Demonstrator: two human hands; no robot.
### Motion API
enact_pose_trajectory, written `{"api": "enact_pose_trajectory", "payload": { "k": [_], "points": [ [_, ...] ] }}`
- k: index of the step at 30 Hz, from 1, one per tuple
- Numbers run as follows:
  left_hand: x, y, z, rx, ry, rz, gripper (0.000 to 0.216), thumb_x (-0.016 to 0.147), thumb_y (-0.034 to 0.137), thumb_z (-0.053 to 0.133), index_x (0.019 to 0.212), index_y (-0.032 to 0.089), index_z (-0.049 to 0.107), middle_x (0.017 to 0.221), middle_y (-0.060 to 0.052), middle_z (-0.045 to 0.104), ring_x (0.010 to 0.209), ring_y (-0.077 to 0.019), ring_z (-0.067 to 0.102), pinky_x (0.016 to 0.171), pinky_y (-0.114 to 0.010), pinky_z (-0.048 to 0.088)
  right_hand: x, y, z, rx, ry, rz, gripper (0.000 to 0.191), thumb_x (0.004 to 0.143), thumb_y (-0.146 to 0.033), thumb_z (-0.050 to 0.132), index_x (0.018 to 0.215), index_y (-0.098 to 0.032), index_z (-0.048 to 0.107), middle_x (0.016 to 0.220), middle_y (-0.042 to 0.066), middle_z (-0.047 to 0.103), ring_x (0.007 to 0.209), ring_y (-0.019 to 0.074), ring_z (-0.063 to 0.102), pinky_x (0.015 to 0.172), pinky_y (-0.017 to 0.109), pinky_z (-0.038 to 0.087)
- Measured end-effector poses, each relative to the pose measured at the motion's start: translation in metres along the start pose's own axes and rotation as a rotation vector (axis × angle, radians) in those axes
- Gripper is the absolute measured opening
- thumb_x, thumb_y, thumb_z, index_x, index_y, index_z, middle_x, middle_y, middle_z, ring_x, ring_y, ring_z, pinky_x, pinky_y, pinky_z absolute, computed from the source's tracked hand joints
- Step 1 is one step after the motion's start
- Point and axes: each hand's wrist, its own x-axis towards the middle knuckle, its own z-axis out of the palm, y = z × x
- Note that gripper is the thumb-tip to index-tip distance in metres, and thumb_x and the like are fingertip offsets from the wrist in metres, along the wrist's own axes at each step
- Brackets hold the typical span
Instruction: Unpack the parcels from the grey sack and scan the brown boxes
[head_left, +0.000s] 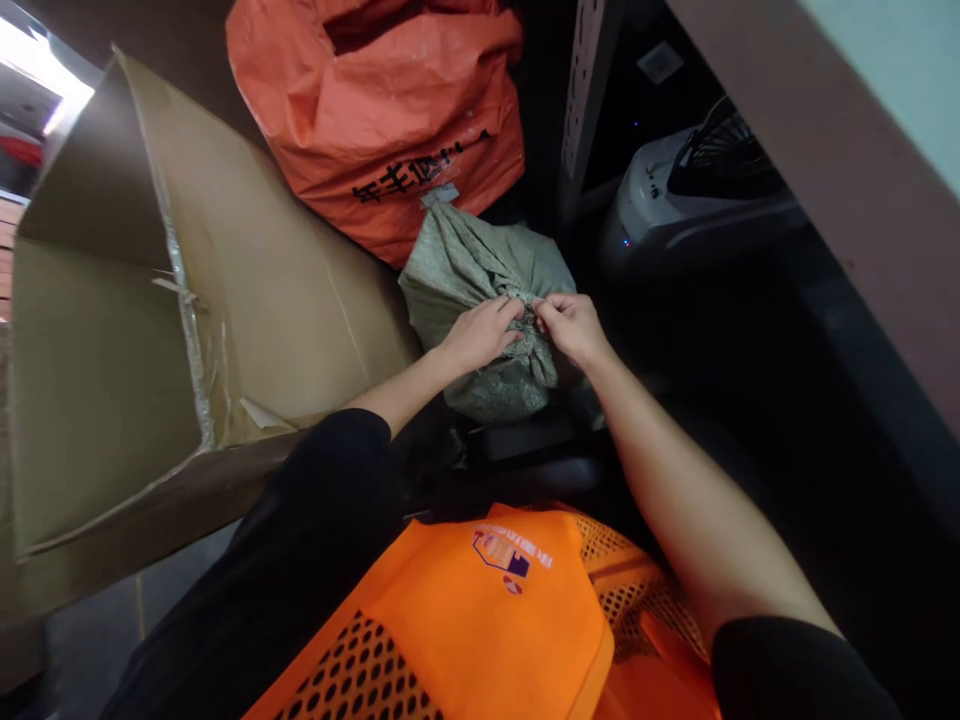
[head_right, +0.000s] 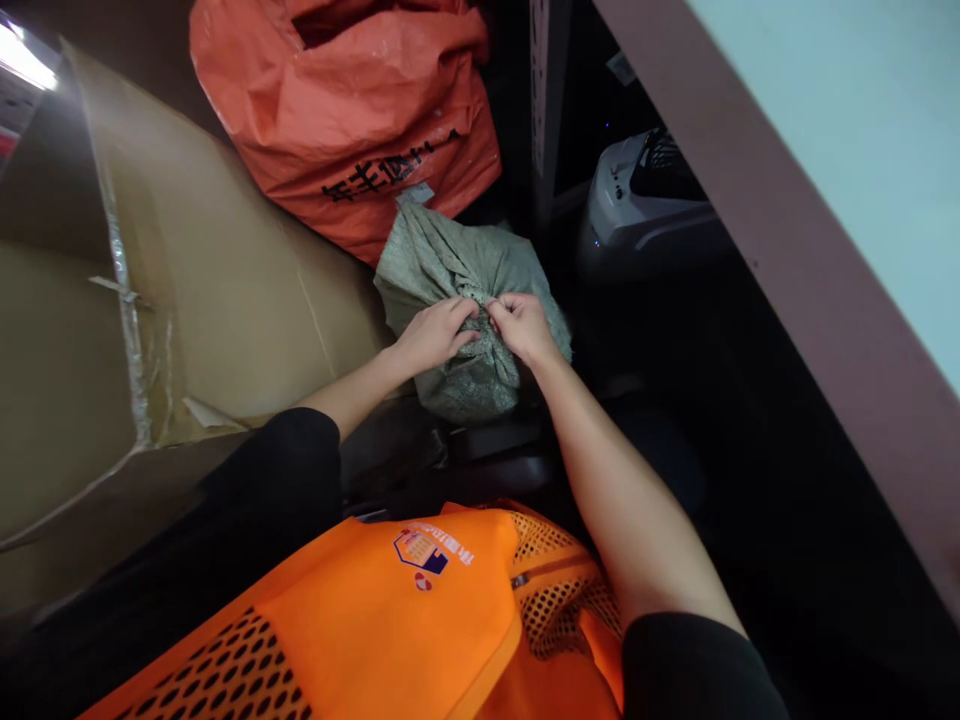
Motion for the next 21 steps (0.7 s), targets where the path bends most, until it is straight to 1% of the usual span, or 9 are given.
{"api": "enact_pose_trajectory", "payload": {
  "k": [4, 8, 11, 13, 15, 17, 19, 21],
  "points": [
    [-0.001, 0.003, 0.001, 0.019, -0.025, -0.029, 0.016, 0.100, 0.028, 0.061, 0.111, 0.016, 0.059, 0.109, -0.011, 0.064, 0.102, -0.0255, 0.062, 0.086, -0.034, 0.046, 0.001, 0.000, -0.001, -0.031, 0.062, -0.012, 0.039, 0.085, -0.035, 0.058, 0.051, -0.021, 0.046, 0.049, -0.003, 0.047, 0.049, 0.0102, 0.036, 0.053, 0.027, 0.030],
    [-0.003, 0.003, 0.002, 0.054, -0.015, -0.044, 0.017, 0.102, 0.031, 0.057, 0.110, 0.016, 0.058, 0.109, -0.012, 0.065, 0.103, -0.0262, 0.062, 0.087, -0.035, 0.046, 0.005, 0.001, -0.002, -0.063, 0.091, -0.022, 0.040, 0.086, -0.030, 0.056, 0.050, -0.022, 0.040, 0.049, -0.004, 0.041, 0.050, 0.0100, 0.033, 0.055, 0.028, 0.030],
    [0.000, -0.005, 0.002, 0.000, 0.010, -0.001, 0.014, 0.102, 0.028, 0.058, 0.108, 0.016, 0.058, 0.108, -0.011, 0.066, 0.102, -0.0251, 0.063, 0.086, -0.034, 0.046, 0.006, 0.005, -0.003, -0.077, 0.084, -0.047, 0.041, 0.091, -0.037, 0.055, 0.055, -0.022, 0.043, 0.052, -0.003, 0.043, 0.054, 0.0120, 0.037, 0.057, 0.028, 0.032],
    [0.003, -0.013, 0.003, -0.105, 0.046, 0.009, 0.011, 0.100, 0.027, 0.060, 0.104, 0.017, 0.058, 0.101, -0.009, 0.067, 0.095, -0.0224, 0.064, 0.083, -0.032, 0.046, 0.001, 0.008, -0.002, -0.128, 0.089, -0.100, 0.037, 0.093, -0.044, 0.053, 0.063, -0.022, 0.048, 0.059, -0.001, 0.049, 0.060, 0.0145, 0.043, 0.061, 0.028, 0.036],
    [0.007, -0.021, 0.004, -0.262, 0.085, -0.059, 0.011, 0.098, 0.028, 0.062, 0.097, 0.018, 0.058, 0.088, -0.005, 0.067, 0.082, -0.0189, 0.065, 0.076, -0.030, 0.047, -0.011, 0.011, 0.001, -0.250, 0.133, -0.183, 0.031, 0.094, -0.046, 0.054, 0.075, -0.022, 0.051, 0.072, 0.003, 0.057, 0.070, 0.0179, 0.050, 0.068, 0.030, 0.041],
    [0.012, -0.026, 0.008, -0.449, 0.078, -0.195, 0.016, 0.097, 0.031, 0.064, 0.090, 0.018, 0.056, 0.072, 0.000, 0.064, 0.066, -0.0158, 0.063, 0.066, -0.027, 0.047, -0.025, 0.014, 0.008, -0.417, 0.164, -0.243, 0.028, 0.094, -0.048, 0.055, 0.084, -0.022, 0.053, 0.086, 0.009, 0.063, 0.082, 0.0226, 0.056, 0.076, 0.034, 0.043],
    [0.016, -0.027, 0.012, -0.618, 0.016, -0.319, 0.022, 0.097, 0.035, 0.064, 0.085, 0.019, 0.054, 0.061, 0.003, 0.059, 0.052, -0.0132, 0.058, 0.055, -0.025, 0.045, -0.038, 0.017, 0.016, -0.562, 0.127, -0.209, 0.030, 0.094, -0.051, 0.056, 0.089, -0.021, 0.055, 0.091, 0.014, 0.065, 0.085, 0.0264, 0.058, 0.075, 0.036, 0.042],
    [0.019, -0.027, 0.016, -0.712, -0.044, -0.371, 0.025, 0.097, 0.037, 0.065, 0.083, 0.019, 0.053, 0.057, 0.004, 0.056, 0.045, -0.0113, 0.054, 0.049, -0.023, 0.043, -0.044, 0.019, 0.022, -0.622, 0.040, -0.121, 0.029, 0.096, -0.050, 0.054, 0.090, -0.021, 0.057, 0.086, 0.013, 0.066, 0.078, 0.0263, 0.057, 0.069, 0.034, 0.039]
  ]
}}
